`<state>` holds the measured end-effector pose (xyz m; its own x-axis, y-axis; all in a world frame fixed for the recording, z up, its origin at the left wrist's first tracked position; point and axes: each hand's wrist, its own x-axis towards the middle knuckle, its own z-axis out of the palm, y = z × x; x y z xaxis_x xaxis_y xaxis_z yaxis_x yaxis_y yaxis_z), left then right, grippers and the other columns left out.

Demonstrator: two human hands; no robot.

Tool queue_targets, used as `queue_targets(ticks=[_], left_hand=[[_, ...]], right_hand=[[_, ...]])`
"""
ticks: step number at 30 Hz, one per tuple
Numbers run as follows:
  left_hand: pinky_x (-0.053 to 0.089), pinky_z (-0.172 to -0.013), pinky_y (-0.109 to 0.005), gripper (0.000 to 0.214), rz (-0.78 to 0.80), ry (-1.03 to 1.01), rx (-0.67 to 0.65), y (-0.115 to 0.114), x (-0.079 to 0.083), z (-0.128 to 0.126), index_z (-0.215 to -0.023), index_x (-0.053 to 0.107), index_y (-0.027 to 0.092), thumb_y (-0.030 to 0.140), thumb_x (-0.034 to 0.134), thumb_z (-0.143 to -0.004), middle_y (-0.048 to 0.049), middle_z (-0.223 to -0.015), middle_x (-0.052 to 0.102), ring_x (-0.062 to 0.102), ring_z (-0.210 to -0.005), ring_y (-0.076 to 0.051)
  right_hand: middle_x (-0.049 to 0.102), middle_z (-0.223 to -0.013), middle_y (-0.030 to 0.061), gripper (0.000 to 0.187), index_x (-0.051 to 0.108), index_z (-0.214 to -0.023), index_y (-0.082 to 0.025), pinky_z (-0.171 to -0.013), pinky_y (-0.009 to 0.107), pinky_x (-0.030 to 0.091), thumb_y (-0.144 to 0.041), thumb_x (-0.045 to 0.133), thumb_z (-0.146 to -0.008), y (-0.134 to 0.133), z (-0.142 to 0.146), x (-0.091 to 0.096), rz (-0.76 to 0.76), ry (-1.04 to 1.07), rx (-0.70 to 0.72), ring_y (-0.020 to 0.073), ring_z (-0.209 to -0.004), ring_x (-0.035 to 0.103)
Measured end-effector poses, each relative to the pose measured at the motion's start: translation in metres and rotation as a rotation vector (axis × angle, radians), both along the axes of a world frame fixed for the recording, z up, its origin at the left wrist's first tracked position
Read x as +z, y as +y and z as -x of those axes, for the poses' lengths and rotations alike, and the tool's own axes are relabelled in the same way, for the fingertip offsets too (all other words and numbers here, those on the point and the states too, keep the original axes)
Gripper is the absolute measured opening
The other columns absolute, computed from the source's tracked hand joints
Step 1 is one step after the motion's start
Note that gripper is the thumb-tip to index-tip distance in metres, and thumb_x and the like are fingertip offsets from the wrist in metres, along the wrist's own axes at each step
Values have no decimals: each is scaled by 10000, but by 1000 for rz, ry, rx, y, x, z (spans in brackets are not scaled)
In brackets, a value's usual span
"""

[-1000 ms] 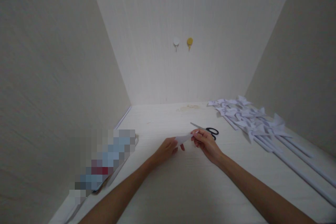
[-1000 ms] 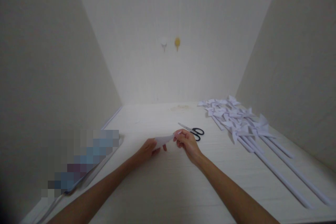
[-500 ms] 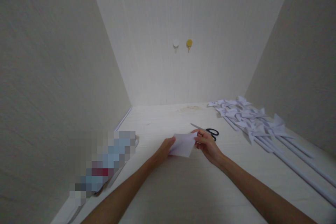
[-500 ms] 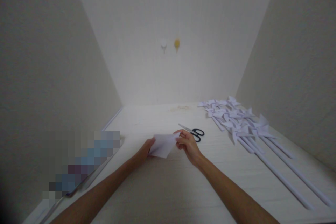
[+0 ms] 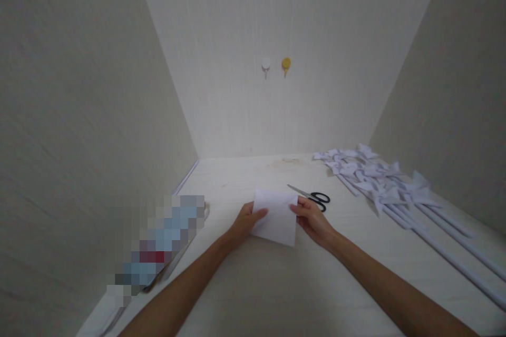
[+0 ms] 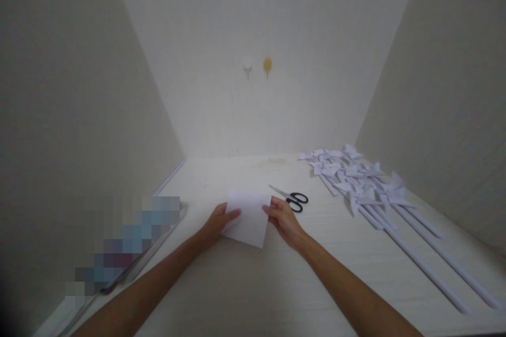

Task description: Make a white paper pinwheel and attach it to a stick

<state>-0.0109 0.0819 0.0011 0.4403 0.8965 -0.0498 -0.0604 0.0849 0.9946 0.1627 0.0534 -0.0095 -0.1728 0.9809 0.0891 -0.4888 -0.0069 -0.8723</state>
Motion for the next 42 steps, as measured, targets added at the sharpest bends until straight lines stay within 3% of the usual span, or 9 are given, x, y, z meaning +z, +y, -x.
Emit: queue_targets(ticks=[8,20,26,34,38,42], left_hand=[[439,-654,-314,281,-26,-50,-90,0,-3,3,-833,590,99,257,621,-603,-76,-781,649,582,-682,-180],[450,-551,-272,337,-118,151,98,-2,1,0,-775,595,89,236,697,-489,-64,-711,643,578,-603,-167],[445,-527,-259,314,-130,179,132,-3,2,0,-743,603,94,250,697,-488,-60,-688,643,574,-577,-159],[418,-501,-239,279,-120,123,165,-2,3,-2,-697,595,91,340,633,-577,-45,-631,619,547,-546,-143],[394,-455,-215,313,-69,-51,145,2,2,-1,-650,571,88,401,557,-641,-27,-559,570,506,-495,-113],[429,-447,-236,320,24,-167,106,3,3,0,-671,574,88,397,592,-591,-45,-597,578,524,-523,-132]], right_hand=[[652,-725,8,106,619,-769,-174,-623,223,430,-206,595,-670,2,-1,-2,29,57,29,117,-639,582],[646,-723,15,164,613,-763,-152,-658,245,417,-242,633,-627,0,3,2,27,-66,-8,125,-648,573],[644,-684,7,145,614,-716,-150,-641,241,418,-235,647,-603,0,3,3,36,-78,-18,124,-623,567],[651,-726,20,188,614,-757,-148,-651,264,426,-244,649,-599,1,4,3,33,-76,-43,140,-648,570],[650,-754,12,167,621,-767,-167,-656,243,428,-239,639,-617,4,0,-1,37,-10,-140,129,-676,568],[647,-780,13,171,624,-771,-178,-656,246,431,-246,642,-616,6,-3,-2,50,40,-210,136,-704,564]])
